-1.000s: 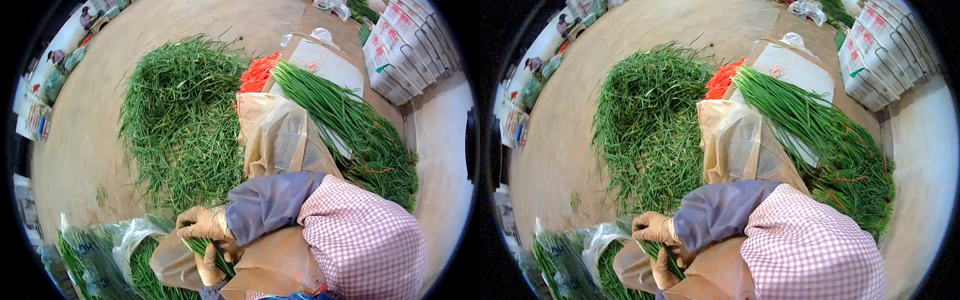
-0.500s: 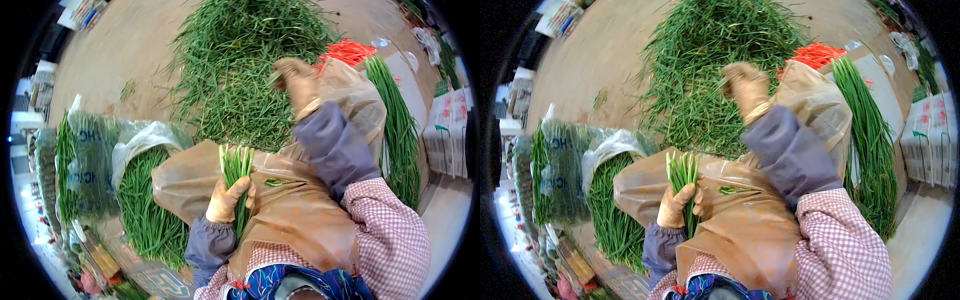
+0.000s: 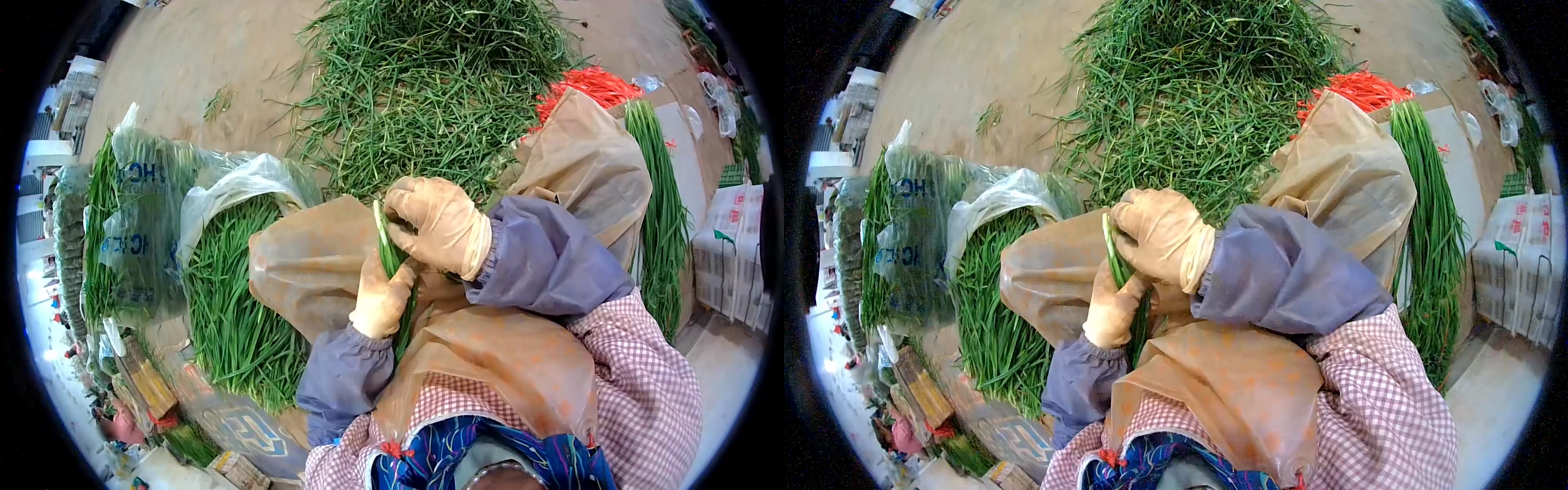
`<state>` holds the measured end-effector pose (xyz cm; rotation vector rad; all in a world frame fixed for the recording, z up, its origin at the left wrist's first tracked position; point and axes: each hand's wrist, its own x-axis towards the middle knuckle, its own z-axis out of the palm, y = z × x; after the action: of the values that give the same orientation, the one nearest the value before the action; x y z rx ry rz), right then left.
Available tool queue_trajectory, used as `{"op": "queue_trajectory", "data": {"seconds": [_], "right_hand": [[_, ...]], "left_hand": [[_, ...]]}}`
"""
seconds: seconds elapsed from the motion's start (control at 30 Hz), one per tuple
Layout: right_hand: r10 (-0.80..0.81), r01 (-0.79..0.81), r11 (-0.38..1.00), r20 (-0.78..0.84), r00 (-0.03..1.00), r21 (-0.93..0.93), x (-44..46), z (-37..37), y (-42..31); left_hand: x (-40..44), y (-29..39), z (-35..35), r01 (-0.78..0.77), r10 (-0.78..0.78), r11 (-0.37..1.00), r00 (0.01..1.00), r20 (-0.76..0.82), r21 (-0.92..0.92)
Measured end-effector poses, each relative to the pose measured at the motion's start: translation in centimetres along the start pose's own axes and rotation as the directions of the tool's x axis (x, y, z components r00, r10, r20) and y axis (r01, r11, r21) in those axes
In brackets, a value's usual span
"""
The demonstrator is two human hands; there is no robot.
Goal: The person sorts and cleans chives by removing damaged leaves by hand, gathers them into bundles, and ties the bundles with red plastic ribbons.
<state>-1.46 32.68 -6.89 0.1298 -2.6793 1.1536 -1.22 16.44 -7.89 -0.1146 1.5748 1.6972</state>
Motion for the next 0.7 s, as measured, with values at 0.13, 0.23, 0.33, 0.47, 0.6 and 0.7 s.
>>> {"op": "queue_trajectory", "data": {"seconds": [0.13, 0.23, 0.33, 0.47, 0.6, 0.7], "right_hand": [[-0.056, 0.040, 0.993, -0.145, 0.988, -0.113, 1.4, -0.5, 1.7], [-0.066, -0.031, 0.982, -0.494, 0.867, -0.184, 4.2, -3.1, 7.6], [0.148, -0.225, 0.974, -0.713, 0.686, -0.014, 5.0, -9.0, 12.5], [0.156, -0.456, 0.880, -0.825, 0.543, -0.133, 3.8, -12.2, 18.9], [0.212, -0.624, 0.746, -0.805, 0.554, -0.233, 3.5, -12.6, 21.0], [0.232, -0.611, 0.727, -0.725, 0.648, -0.313, 3.7, -11.7, 21.5]], "left_hand": [[-0.1, 0.7, 0.0, 0.052, -0.048, 0.996, 0.997, 0.068, -0.067], [-0.5, 1.1, -0.6, 0.118, -0.093, 0.979, 0.985, 0.149, -0.168], [-1.1, 2.0, -0.6, 0.176, -0.114, 0.948, 0.966, 0.234, -0.266], [-1.2, 3.5, -0.2, 0.202, -0.146, 0.937, 0.968, 0.204, -0.285], [0.1, 5.2, -1.7, 0.033, -0.010, 0.941, 0.997, 0.071, -0.336], [2.3, 8.0, -4.8, -0.160, 0.202, 0.836, 0.979, 0.023, -0.526]]}}
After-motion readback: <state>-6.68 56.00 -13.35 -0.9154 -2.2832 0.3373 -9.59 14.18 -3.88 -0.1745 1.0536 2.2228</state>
